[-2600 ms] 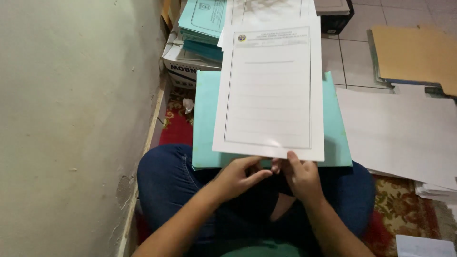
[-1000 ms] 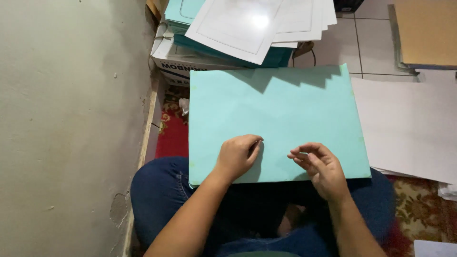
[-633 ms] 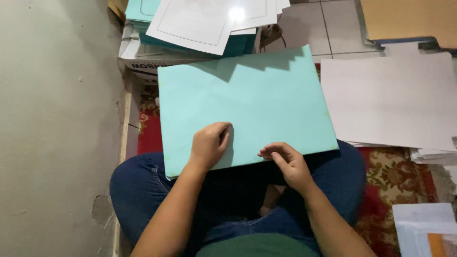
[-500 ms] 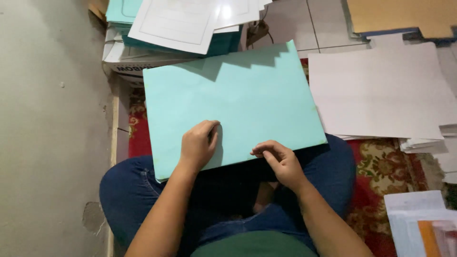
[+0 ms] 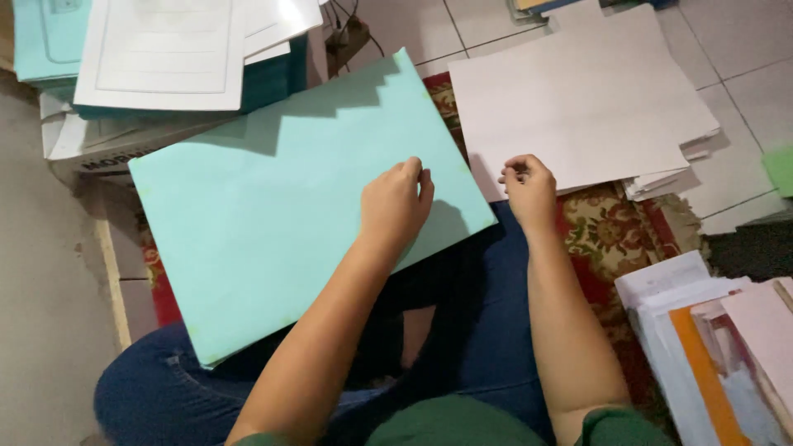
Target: Folding paper sheets and organizing them into a folder while sitting on the floor.
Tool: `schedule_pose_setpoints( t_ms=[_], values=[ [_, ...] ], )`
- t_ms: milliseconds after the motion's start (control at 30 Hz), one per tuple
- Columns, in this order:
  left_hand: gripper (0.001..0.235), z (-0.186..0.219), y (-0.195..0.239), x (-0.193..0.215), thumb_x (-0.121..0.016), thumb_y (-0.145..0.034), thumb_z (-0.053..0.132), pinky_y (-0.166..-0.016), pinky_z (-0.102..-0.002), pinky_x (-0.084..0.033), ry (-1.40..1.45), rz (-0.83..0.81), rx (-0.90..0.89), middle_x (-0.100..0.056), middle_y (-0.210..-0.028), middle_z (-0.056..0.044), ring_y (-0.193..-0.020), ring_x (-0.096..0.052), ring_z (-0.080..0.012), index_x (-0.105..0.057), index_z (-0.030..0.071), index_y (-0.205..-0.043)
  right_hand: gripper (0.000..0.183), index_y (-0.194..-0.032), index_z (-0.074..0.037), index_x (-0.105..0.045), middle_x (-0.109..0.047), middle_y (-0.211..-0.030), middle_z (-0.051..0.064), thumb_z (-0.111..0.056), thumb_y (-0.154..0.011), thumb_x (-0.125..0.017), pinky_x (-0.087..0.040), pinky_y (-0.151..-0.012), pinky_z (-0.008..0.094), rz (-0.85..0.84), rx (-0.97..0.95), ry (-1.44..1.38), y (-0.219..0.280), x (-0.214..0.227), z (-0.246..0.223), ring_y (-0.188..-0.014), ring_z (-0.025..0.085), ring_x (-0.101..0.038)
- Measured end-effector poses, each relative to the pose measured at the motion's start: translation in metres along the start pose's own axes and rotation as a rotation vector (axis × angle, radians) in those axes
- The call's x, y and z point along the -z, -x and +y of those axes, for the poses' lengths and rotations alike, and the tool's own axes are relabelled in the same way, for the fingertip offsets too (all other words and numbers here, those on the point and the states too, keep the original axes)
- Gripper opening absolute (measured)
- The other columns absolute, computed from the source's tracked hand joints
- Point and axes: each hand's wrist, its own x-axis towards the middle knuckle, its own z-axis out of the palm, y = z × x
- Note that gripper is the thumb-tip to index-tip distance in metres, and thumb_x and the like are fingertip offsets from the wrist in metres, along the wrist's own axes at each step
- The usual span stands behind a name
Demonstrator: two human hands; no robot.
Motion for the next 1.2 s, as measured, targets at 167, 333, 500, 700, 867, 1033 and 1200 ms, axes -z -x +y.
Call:
schedule_pose_setpoints(
  t_ms=[167,333,500,700,867,1033,1200],
  values=[
    [0.018,-0.01,-0.021,-0.033,-0.062,-0.091,0.024,-0.048,-0.034,-0.051,-0.046,0.113,-0.104,-0.054,-0.06,0.0,-0.053,-0.064,-0.0242,-0.05,0.017,-0.08,0.014,-0.1,-0.01,-0.074,-0.075,-0.095,0.014,-0.005,-0.089,-0.069,-0.06,-0.077,0.041,-0.249,-0.031,0.421,-0.066,-0.02,0.072,-0.09,0.029,-0.075],
    [0.019,-0.013,-0.02,-0.033,-0.062,-0.093,0.025,-0.046,-0.031,-0.048,-0.072,0.064,-0.094,-0.053,-0.056,0.003,-0.049,-0.061,-0.021,-0.052,0.018,-0.078,0.026,-0.106,-0.004,-0.073,-0.073,-0.107,0.022,-0.011,-0.081,-0.078,-0.057,-0.088,0.052,-0.465,-0.073,0.556,-0.081,-0.019,0.073,-0.102,0.038,-0.072],
    [0.019,-0.009,-0.022,-0.025,-0.061,-0.092,0.022,-0.047,-0.031,-0.047,-0.105,0.074,-0.153,-0.05,-0.055,0.001,-0.048,-0.059,-0.0212,-0.051,0.018,-0.077,0.038,-0.134,-0.01,-0.052,-0.052,-0.126,0.022,-0.001,-0.098,-0.049,-0.048,-0.097,0.055,-0.655,0.165,1.033,-0.071,-0.022,0.049,-0.12,0.042,-0.053],
    [0.02,-0.008,-0.024,-0.02,-0.061,-0.094,0.02,-0.047,-0.029,-0.048,-0.078,0.054,-0.14,-0.051,-0.054,0.001,-0.048,-0.059,-0.0196,-0.052,0.017,-0.076,0.024,-0.129,-0.013,-0.054,-0.054,-0.113,0.02,-0.013,-0.106,-0.048,-0.052,-0.088,0.053,-0.635,0.293,1.103,-0.08,-0.036,0.086,-0.111,0.042,-0.058],
    [0.017,-0.01,-0.024,-0.022,-0.062,-0.093,0.019,-0.048,-0.029,-0.048,-0.046,-0.005,-0.112,-0.054,-0.055,0.002,-0.048,-0.059,-0.0191,-0.055,0.016,-0.078,0.037,-0.125,-0.009,-0.059,-0.057,-0.124,0.021,-0.006,-0.089,-0.069,-0.052,-0.095,0.055,-0.676,0.117,0.876,-0.084,-0.021,0.051,-0.119,0.045,-0.059],
    [0.015,-0.007,-0.025,-0.018,-0.063,-0.094,0.017,-0.049,-0.025,-0.047,-0.034,-0.059,-0.083,-0.057,-0.055,0.004,-0.048,-0.059,-0.0152,-0.059,0.017,-0.08,0.026,-0.11,-0.005,-0.068,-0.069,-0.116,0.016,-0.012,-0.086,-0.075,-0.055,-0.092,0.056,-0.63,0.032,0.724,-0.086,-0.014,0.058,-0.112,0.04,-0.068],
    [0.016,-0.008,-0.026,-0.019,-0.064,-0.094,0.016,-0.048,-0.026,-0.048,-0.027,-0.052,-0.082,-0.056,-0.054,0.002,-0.048,-0.059,-0.0169,-0.058,0.015,-0.079,0.025,-0.106,-0.009,-0.069,-0.067,-0.118,0.013,-0.019,-0.085,-0.077,-0.056,-0.092,0.056,-0.601,0.075,0.748,-0.093,-0.017,0.08,-0.116,0.04,-0.064]
  ],
)
